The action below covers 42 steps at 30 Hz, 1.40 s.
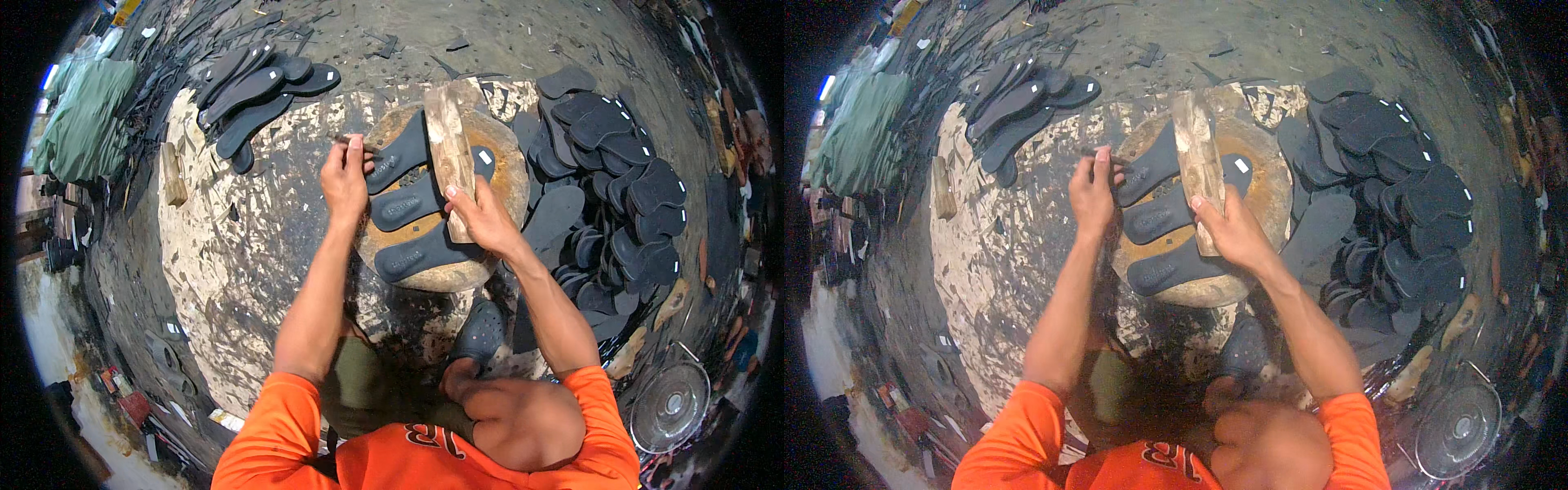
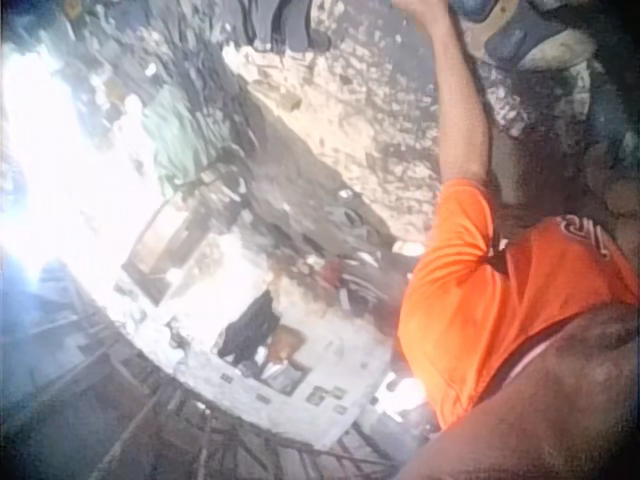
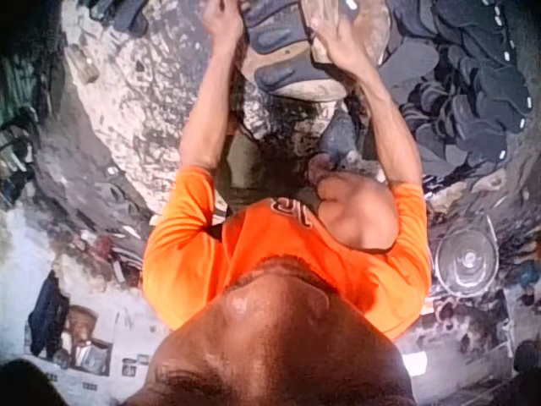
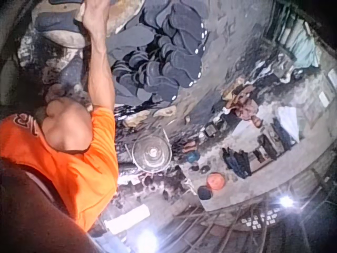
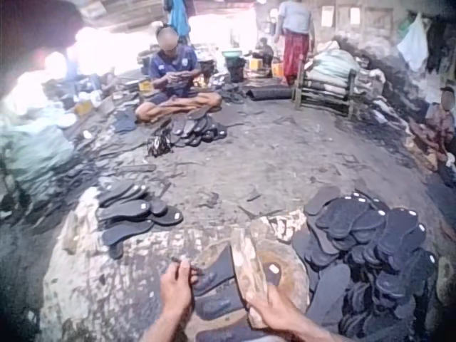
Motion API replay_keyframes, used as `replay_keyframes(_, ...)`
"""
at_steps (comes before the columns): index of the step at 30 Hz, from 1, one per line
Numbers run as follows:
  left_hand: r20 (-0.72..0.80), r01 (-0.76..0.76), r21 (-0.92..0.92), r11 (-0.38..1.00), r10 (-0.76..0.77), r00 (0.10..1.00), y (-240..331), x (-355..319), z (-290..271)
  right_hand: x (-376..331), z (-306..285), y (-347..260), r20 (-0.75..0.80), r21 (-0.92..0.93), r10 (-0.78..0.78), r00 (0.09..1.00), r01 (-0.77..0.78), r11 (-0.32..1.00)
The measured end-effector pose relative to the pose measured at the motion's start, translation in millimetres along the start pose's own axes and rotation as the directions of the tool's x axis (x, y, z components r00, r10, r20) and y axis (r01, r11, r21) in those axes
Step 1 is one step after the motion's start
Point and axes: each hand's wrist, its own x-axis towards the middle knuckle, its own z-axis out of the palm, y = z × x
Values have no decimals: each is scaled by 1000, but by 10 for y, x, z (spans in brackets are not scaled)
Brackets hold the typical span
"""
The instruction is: The person repeatedly strikes the soles of black sandals with a wooden block on a circular wooden board. They handle the sandals one at a time, striking each sole multiple times before moving to the next.
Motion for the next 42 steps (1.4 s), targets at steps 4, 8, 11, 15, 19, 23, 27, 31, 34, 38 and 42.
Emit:
replay_keyframes(4, 98, -89, 177, 980, 73, 993, -29, 90, -20, -44, -35, -81, 151, 224, 141, 978, -173, 959)
replay_keyframes(8, 82, -131, 198, 971, 117, 990, -59, 97, -5, -71, -142, -263, 180, 261, 159, 971, -203, 944)
replay_keyframes(11, 97, -261, 294, 920, 243, 965, -58, 78, 38, -149, -195, -511, 173, 306, 96, 980, -146, 941)
replay_keyframes(15, 127, -430, 404, 807, 416, 900, -70, 59, 34, -297, -371, -1263, 167, 274, -101, 981, 52, 960)
replay_keyframes(19, 132, -433, 417, 799, 418, 899, -92, 18, -23, -774, -367, -2173, -235, 157, -400, 886, 440, 884)
replay_keyframes(23, 167, -540, 423, 728, 523, 836, -59, 31, 16, -598, -312, -1443, -127, 128, -779, 614, 789, 601)
replay_keyframes(27, 280, -678, 471, 565, 633, 722, -261, 53, 12, -107, 12, -405, 210, -434, 34, 977, 62, 899)
replay_keyframes(31, 289, -627, 451, 635, 561, 776, -220, 12, -30, -29, -164, -435, 323, -64, 90, 942, -73, 995)
replay_keyframes(34, -176, -182, -119, 976, 160, 971, -106, 56, 28, 13, -92, -64, 197, -121, 153, 969, -131, 984)
replay_keyframes(38, -83, -46, 16, 999, 47, 995, 39, -437, -126, -130, 47, -168, 336, 299, 259, 906, -363, 883)
replay_keyframes(42, 155, -102, -18, 995, 104, 982, 98, -915, 203, -70, 368, -80, 43, 338, -108, 993, 87, 937)
